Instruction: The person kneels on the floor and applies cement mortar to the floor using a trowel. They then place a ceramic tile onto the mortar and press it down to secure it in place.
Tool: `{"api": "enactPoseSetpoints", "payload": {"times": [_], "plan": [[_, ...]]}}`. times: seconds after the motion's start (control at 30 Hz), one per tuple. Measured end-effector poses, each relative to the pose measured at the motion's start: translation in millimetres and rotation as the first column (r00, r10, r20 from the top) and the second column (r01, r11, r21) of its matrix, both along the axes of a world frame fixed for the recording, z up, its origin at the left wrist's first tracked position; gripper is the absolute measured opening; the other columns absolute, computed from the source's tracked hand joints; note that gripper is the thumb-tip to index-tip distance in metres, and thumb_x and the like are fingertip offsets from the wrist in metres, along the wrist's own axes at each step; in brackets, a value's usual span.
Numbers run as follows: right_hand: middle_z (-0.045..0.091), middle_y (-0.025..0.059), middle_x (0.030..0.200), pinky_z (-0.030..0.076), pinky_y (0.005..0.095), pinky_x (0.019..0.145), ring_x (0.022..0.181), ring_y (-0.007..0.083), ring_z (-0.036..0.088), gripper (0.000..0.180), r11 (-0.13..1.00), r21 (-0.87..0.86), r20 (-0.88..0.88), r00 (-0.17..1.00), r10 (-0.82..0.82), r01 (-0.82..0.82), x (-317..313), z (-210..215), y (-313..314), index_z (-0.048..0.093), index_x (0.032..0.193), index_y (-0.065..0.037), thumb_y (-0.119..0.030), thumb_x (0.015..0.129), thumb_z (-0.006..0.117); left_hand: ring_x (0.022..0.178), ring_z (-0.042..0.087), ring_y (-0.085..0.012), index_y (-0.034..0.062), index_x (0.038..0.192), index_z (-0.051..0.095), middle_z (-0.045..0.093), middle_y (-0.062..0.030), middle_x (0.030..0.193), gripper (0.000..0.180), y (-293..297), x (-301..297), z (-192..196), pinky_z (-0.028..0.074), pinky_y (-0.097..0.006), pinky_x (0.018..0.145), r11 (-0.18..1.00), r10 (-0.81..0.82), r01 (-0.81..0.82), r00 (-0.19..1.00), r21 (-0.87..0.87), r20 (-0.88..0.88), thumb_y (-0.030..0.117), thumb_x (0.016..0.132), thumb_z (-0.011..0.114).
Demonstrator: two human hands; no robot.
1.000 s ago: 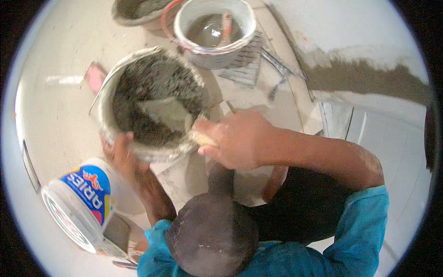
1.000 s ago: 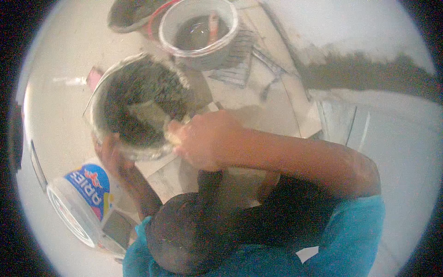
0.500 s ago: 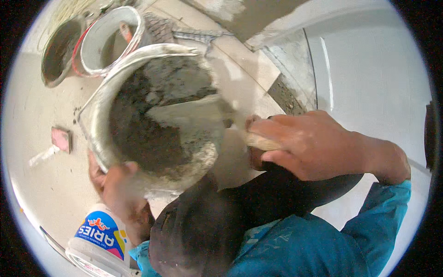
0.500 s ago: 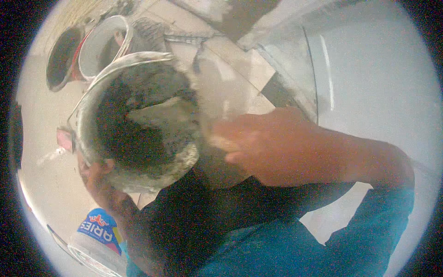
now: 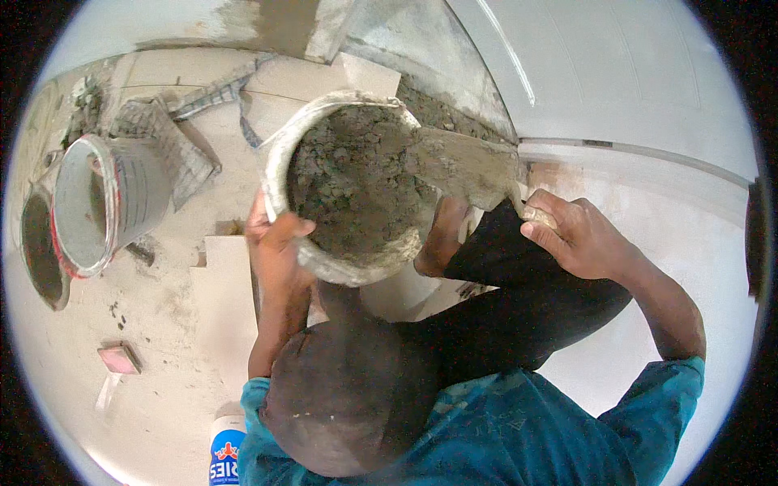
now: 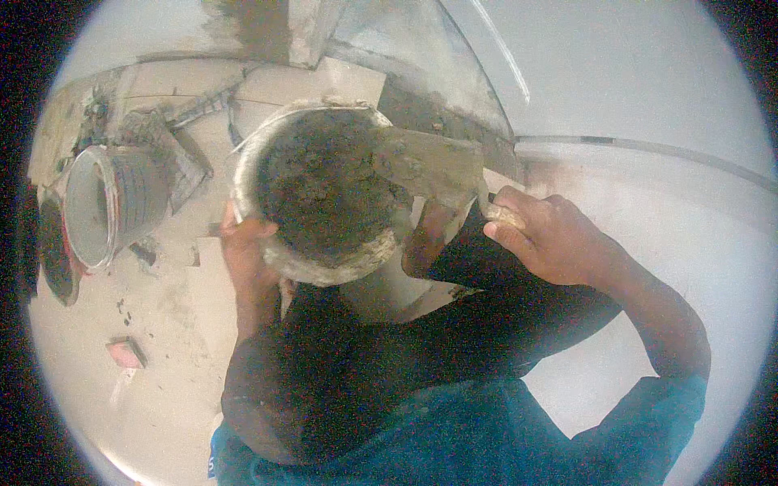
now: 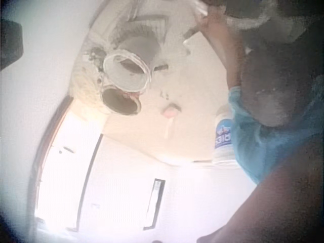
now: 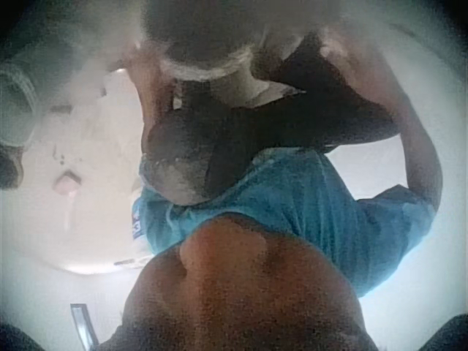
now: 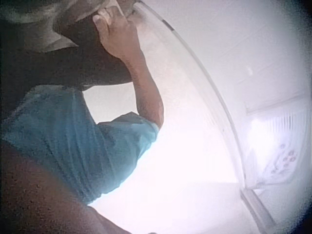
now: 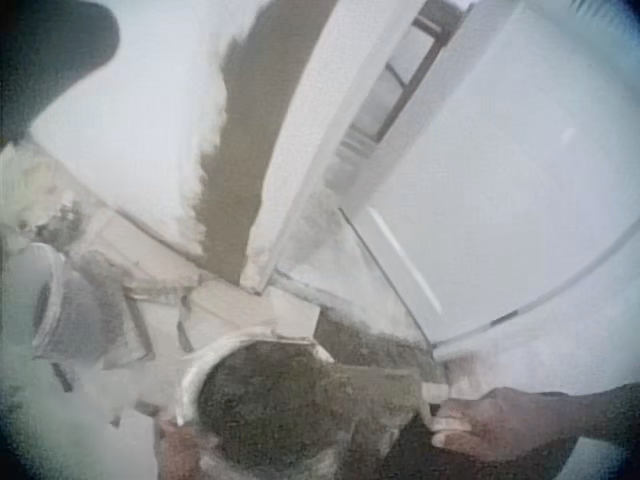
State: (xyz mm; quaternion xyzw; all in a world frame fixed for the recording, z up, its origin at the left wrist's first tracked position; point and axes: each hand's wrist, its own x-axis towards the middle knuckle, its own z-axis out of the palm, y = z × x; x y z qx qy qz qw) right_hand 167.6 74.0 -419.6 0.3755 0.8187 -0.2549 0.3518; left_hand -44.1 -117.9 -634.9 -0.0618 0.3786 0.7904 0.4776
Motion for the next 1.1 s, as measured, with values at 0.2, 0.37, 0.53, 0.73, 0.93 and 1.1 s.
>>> {"api": "enactPoseSetpoints", "payload": {"times": [0.2, 0.37, 0.53, 0.73, 0.93, 1.1], "plan": [[0.064, 0.0277, 0.099, 0.050, 0.0515, 0.079, 0.093, 0.0462, 0.062, 0.034, 0.998, -0.061, -0.103, 0.995, 0.013, -0.019, 13.0, -55.4, 27.0, 0.057, 0.115, -0.002, -0.031, 0.098, 0.051, 0.093, 0.066, -0.0282, -0.0106, 0.125, 0.051, 0.064, -0.0205, 0.109, 0.068, -12.5, -4.1, -18.6, 0.054, -0.037, 0.087, 0.990, 0.140, -0.139, 0.989, -0.017, 0.056, -0.006, 0.057, 0.051], [0.065, 0.0252, 0.104, 0.051, 0.0511, 0.084, 0.094, 0.0443, 0.063, 0.035, 0.960, -0.147, -0.232, 0.952, 0.202, -0.239, -51.7, -117.1, 35.9, 0.060, 0.113, 0.001, -0.029, 0.097, 0.050, 0.091, 0.065, -0.0242, -0.0080, 0.123, 0.053, 0.065, -0.0158, 0.107, 0.062, -18.1, -7.1, -22.1, 0.053, -0.033, 0.085, 0.977, 0.135, -0.141, 0.990, -0.158, -0.050, -0.006, 0.061, 0.054], [0.065, 0.0252, 0.088, 0.051, 0.0589, 0.077, 0.080, 0.0386, 0.067, 0.031, 0.715, -0.076, -0.159, 0.717, 0.679, -0.695, -78.3, -128.3, -2.8, 0.059, 0.105, 0.005, -0.021, 0.089, 0.052, 0.097, 0.063, -0.0261, -0.0044, 0.123, 0.053, 0.063, -0.0151, 0.110, 0.046, -5.9, -4.9, -11.4, 0.049, -0.036, 0.087, 0.957, 0.112, -0.156, 0.977, -0.244, -0.184, 0.008, 0.079, 0.059], [0.059, 0.0275, 0.116, 0.056, 0.0441, 0.055, 0.078, 0.0345, 0.070, 0.032, 0.831, 0.247, 0.103, 0.866, 0.489, -0.498, -37.7, -124.5, -70.0, 0.045, 0.118, -0.004, -0.028, 0.097, 0.050, 0.095, 0.062, -0.0219, -0.0016, 0.118, 0.057, 0.063, -0.0115, 0.107, 0.034, -1.2, -1.2, 2.4, 0.048, -0.034, 0.086, 0.922, 0.162, -0.212, 0.972, -0.324, -0.173, 0.025, 0.098, 0.051], [0.061, 0.0185, 0.107, 0.054, 0.0415, 0.052, 0.069, 0.0246, 0.068, 0.027, 0.826, 0.183, 0.144, 0.846, 0.514, -0.533, -42.8, -63.0, -48.0, 0.049, 0.113, -0.005, -0.028, 0.099, 0.048, 0.097, 0.061, -0.0182, -0.0025, 0.120, 0.058, 0.064, -0.0103, 0.109, 0.036, -3.4, -6.4, 2.0, 0.048, -0.032, 0.086, 0.930, 0.062, -0.176, 0.940, -0.323, -0.335, 0.027, 0.100, 0.050], [0.054, 0.0211, 0.071, 0.048, 0.0461, 0.063, 0.066, 0.0400, 0.059, 0.028, 0.973, -0.221, -0.233, 0.972, 0.008, -0.061, -51.1, -53.5, -24.9, 0.052, 0.108, -0.002, -0.028, 0.099, 0.050, 0.098, 0.061, -0.0181, -0.0011, 0.119, 0.060, 0.064, -0.0093, 0.110, 0.036, -7.1, -7.7, -0.5, 0.048, -0.033, 0.087, 0.940, 0.115, -0.184, 0.964, -0.286, -0.240, 0.028, 0.101, 0.050]]}}
